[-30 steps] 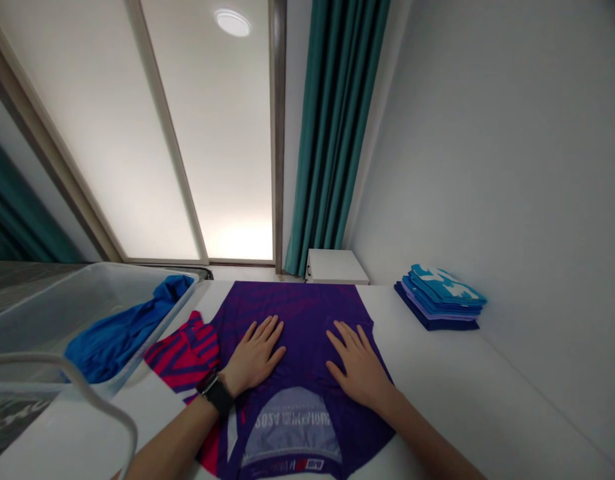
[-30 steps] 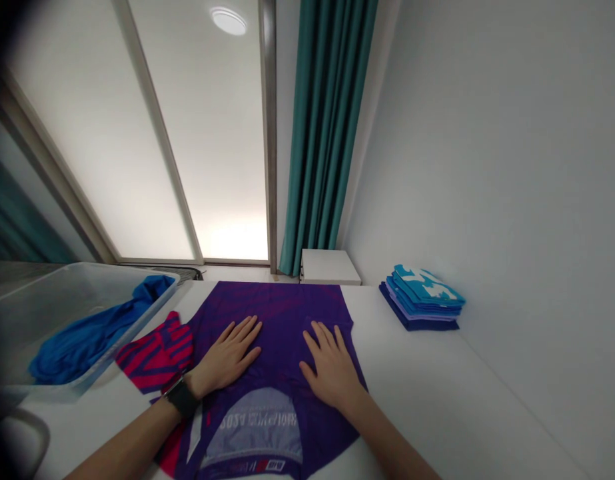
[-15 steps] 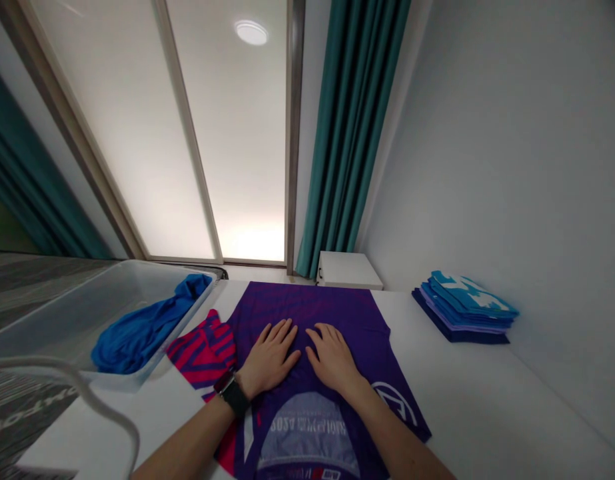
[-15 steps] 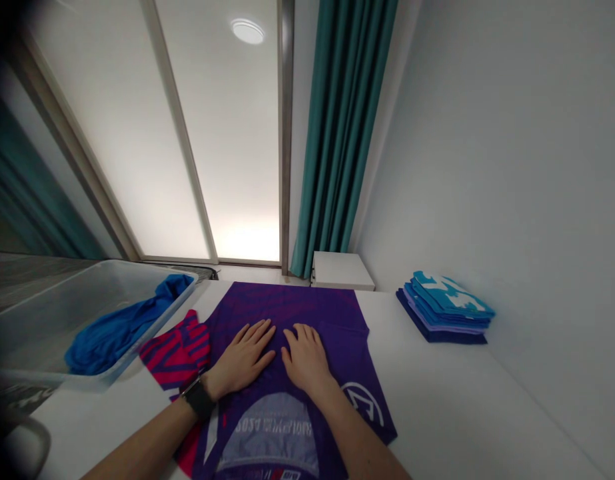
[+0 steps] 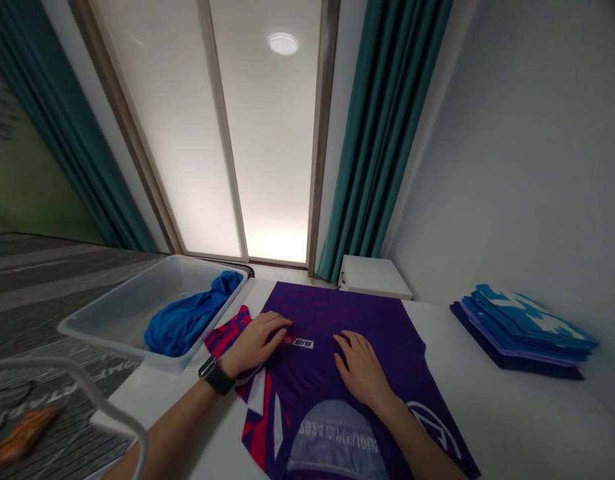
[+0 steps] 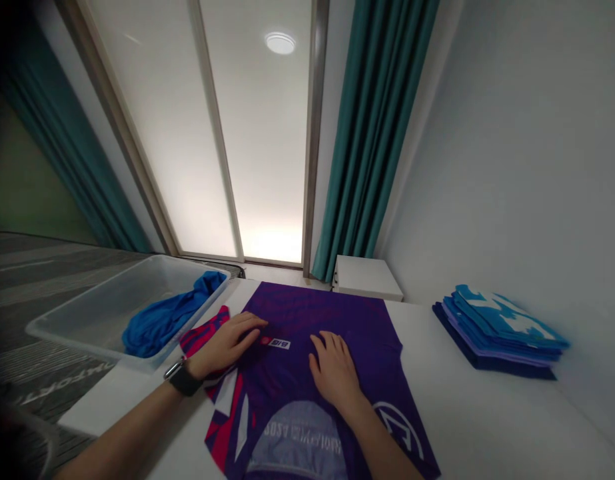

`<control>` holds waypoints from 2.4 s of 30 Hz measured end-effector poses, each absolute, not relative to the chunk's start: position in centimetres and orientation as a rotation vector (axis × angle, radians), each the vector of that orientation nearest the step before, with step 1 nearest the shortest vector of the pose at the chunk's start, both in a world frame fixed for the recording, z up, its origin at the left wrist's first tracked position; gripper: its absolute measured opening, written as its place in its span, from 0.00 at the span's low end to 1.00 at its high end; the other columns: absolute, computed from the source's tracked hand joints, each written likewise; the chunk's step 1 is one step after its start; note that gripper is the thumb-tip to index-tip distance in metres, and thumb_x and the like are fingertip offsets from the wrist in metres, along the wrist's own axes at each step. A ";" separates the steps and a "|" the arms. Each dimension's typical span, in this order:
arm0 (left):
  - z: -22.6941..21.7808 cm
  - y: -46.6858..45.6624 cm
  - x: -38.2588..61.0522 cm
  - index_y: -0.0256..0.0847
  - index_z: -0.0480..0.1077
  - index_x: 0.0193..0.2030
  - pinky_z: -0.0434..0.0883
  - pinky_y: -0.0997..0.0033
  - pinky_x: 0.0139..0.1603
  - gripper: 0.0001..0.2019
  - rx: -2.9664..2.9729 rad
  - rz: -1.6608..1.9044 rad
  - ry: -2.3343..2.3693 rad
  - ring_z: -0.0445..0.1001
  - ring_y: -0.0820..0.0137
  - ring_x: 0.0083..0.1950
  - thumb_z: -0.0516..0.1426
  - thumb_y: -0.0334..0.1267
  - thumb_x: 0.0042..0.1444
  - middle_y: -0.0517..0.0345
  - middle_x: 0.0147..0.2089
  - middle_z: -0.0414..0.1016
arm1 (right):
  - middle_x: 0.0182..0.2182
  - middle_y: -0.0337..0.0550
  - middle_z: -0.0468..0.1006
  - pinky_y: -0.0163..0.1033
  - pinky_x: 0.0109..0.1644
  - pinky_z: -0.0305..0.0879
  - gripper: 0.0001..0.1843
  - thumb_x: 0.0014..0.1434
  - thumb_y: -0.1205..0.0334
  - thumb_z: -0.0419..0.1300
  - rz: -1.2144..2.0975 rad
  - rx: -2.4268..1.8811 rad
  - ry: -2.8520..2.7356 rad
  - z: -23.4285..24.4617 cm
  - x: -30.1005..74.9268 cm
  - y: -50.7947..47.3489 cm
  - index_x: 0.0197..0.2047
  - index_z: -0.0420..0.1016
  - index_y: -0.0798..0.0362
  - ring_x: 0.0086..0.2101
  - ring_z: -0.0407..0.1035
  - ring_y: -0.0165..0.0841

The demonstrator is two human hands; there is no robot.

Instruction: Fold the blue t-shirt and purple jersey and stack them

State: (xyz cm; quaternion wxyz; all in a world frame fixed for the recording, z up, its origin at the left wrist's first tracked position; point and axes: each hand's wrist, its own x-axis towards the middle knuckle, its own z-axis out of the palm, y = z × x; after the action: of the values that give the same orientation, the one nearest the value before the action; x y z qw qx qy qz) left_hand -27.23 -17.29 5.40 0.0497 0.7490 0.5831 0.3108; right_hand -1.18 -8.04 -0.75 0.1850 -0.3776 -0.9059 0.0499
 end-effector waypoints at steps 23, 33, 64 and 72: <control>5.8 -18.7 -32.2 0.39 0.71 0.36 0.66 0.73 0.30 0.09 1.070 2.552 1.606 0.66 0.73 0.27 0.51 0.38 0.61 0.63 0.25 0.67 | 0.42 0.45 0.76 0.42 0.49 0.60 0.14 0.65 0.67 0.48 0.376 -0.440 -2.721 3.9 -19.1 -8.9 0.46 0.74 0.51 0.45 0.66 0.36; 5.5 -18.3 -33.6 0.39 0.68 0.35 0.65 0.76 0.29 0.05 0.675 2.727 1.535 0.65 0.76 0.25 0.53 0.36 0.54 0.64 0.27 0.66 | 0.43 0.49 0.75 0.45 0.48 0.59 0.07 0.61 0.61 0.54 0.378 -0.545 -2.742 2.7 -24.3 -10.5 0.41 0.72 0.52 0.46 0.65 0.41; 3.3 -17.0 -30.2 0.41 0.69 0.36 0.65 0.61 0.48 0.05 1.934 1.067 2.111 0.71 0.61 0.46 0.52 0.33 0.54 0.53 0.42 0.74 | 0.32 0.38 0.72 0.40 0.46 0.61 0.15 0.49 0.77 0.47 1.059 -0.419 -2.376 1.7 -14.0 -5.8 0.31 0.69 0.50 0.37 0.66 0.33; 4.8 -17.5 -29.2 0.41 0.64 0.32 0.59 0.73 0.29 0.08 1.700 1.314 1.962 0.64 0.73 0.27 0.52 0.41 0.60 0.66 0.25 0.65 | 0.34 0.39 0.67 0.40 0.42 0.64 0.06 0.55 0.65 0.55 0.909 -0.581 -2.186 1.9 -14.6 -7.0 0.38 0.67 0.50 0.35 0.65 0.34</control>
State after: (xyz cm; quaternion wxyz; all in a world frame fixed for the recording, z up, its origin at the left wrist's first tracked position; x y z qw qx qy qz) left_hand -29.17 -17.52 4.76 0.1157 0.5802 0.6699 0.4486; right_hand -14.57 -7.04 1.92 0.3447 -0.2237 -0.8417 0.3502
